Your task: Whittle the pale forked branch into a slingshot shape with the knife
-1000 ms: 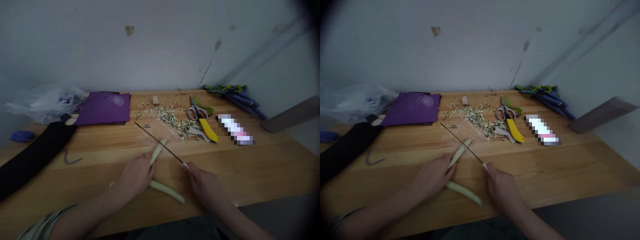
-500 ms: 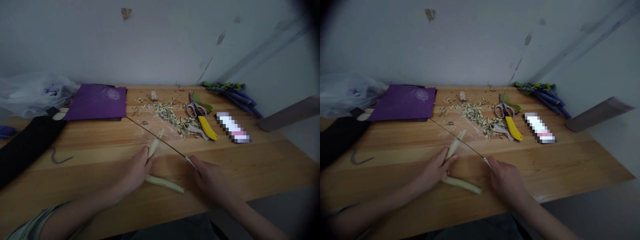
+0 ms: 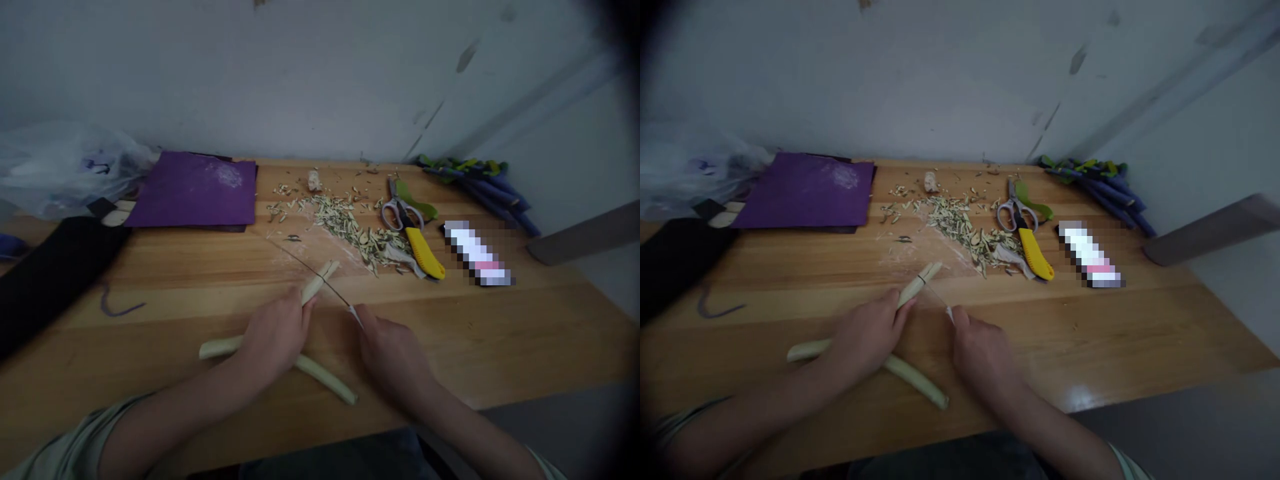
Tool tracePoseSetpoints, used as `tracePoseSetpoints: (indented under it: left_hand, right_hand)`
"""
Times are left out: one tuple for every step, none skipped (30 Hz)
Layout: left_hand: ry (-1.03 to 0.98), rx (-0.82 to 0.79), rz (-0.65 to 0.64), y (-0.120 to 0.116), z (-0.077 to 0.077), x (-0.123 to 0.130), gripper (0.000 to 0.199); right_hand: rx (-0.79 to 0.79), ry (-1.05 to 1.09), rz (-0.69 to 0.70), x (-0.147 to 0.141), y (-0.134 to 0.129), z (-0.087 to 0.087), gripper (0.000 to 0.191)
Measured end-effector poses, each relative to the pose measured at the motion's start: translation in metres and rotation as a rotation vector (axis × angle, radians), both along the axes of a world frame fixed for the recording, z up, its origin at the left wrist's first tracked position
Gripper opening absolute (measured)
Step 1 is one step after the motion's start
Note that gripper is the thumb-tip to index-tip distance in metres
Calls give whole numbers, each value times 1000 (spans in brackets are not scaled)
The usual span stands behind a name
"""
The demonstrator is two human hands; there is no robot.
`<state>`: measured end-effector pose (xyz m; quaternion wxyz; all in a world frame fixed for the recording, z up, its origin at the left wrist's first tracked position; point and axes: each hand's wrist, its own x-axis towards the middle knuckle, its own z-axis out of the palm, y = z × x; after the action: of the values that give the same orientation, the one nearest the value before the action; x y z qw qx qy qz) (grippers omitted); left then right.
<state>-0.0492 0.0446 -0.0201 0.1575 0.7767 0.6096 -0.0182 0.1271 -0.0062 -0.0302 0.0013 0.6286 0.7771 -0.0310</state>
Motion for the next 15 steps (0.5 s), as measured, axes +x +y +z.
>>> tracePoseSetpoints:
  left_hand:
    - [-6,4,-10,2,1,-2,39]
    - [-26,5,-19,5,1,-4,37]
    - [-61,0,-32,7,1,-5,33]
    - [-105,-11,-46,9,2,-6,30]
    - [-149,-25,-55,10,2,-6,27]
    - [-186,-38,-59,12,1,-6,26]
    - [-209,-46,-57,12,1,-5,26]
    - [-213,-46,-50,13,0,-3,26]
    - [-199,-36,-41,13,-1,-1,27]
    - [-171,-18,-28,14,-2,2,29]
    - [-137,4,-18,15,-3,4,32]
    - [-99,29,2,16,-4,7,35]
    - [-62,51,31,17,-5,9,38]
    - [-32,69,66,18,-6,10,41]
    - [-10,83,100,19,-7,11,43]
  right_hand:
    - [-6,12,-4,-1,2,0,18]
    - [-4,35,0,0,2,-1,20]
    - [4,62,9,2,2,-3,21]
    - [16,90,15,5,1,-4,22]
    - [29,114,15,7,0,-5,23]
    - [39,134,5,9,1,-6,24]
    - [44,147,-15,9,2,-6,24]
    - [43,154,-36,9,4,-6,24]
    - [36,155,-56,8,6,-5,23]
    - [22,152,-69,7,8,-4,23]
    - [4,141,-80,6,8,-3,22]
    - [-15,124,-95,7,7,-2,22]
    - [-32,108,-110,8,5,-2,22]
    - [-47,95,-127,10,0,-2,22]
    - [-59,87,-143,13,-4,-3,22]
